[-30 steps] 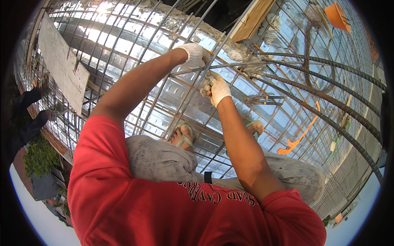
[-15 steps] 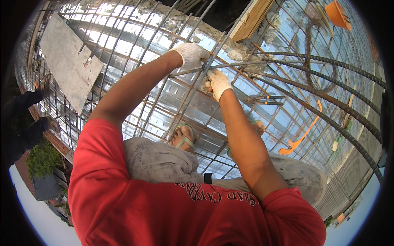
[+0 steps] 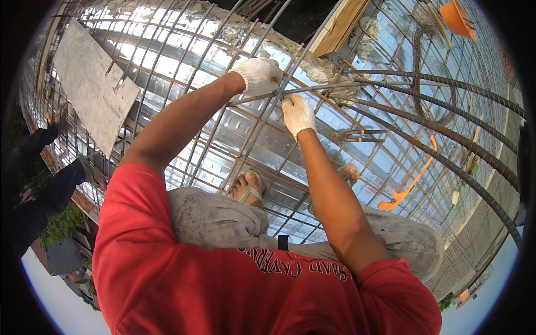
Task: The person secures rebar to a metal grid on a construction floor by twisting wire with a pair of pliers.
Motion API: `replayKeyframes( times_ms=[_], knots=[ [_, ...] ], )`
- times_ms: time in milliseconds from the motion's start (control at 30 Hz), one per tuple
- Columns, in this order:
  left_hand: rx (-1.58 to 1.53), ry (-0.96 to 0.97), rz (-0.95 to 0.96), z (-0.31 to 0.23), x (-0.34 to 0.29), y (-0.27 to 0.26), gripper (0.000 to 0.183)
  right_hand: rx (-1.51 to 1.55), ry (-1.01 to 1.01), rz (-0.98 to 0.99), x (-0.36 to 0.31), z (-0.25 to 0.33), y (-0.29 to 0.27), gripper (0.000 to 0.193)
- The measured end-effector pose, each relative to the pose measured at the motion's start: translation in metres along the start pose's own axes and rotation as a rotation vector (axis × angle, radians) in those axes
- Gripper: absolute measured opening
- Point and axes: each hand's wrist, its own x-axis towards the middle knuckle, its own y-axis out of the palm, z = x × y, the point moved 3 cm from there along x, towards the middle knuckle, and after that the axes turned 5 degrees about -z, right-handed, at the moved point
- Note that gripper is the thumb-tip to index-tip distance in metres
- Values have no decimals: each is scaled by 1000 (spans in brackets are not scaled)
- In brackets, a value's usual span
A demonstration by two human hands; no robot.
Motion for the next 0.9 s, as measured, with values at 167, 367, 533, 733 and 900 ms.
replayKeyframes(
  times_ms=[167, 367, 533, 733, 900],
  knots=[
    [66, 66, 82, -6, -3, -8, 19, 61, -15, 58, 18, -12, -4, 37],
    [185, 1, 122, -13, -9, -11, 15, 45, 65, 137, 11, 0, -4, 34],
    [163, 144, 18, -15, -12, -15, 14, 128, 141, 116, 2, 13, -12, 34],
    [260, 331, -75, -49, -13, -9, 16, 177, 81, 131, 9, -1, -14, 34],
    [-146, 217, -234, -23, -33, 8, 20, 137, 130, 113, -3, 6, -17, 36]
  ],
)
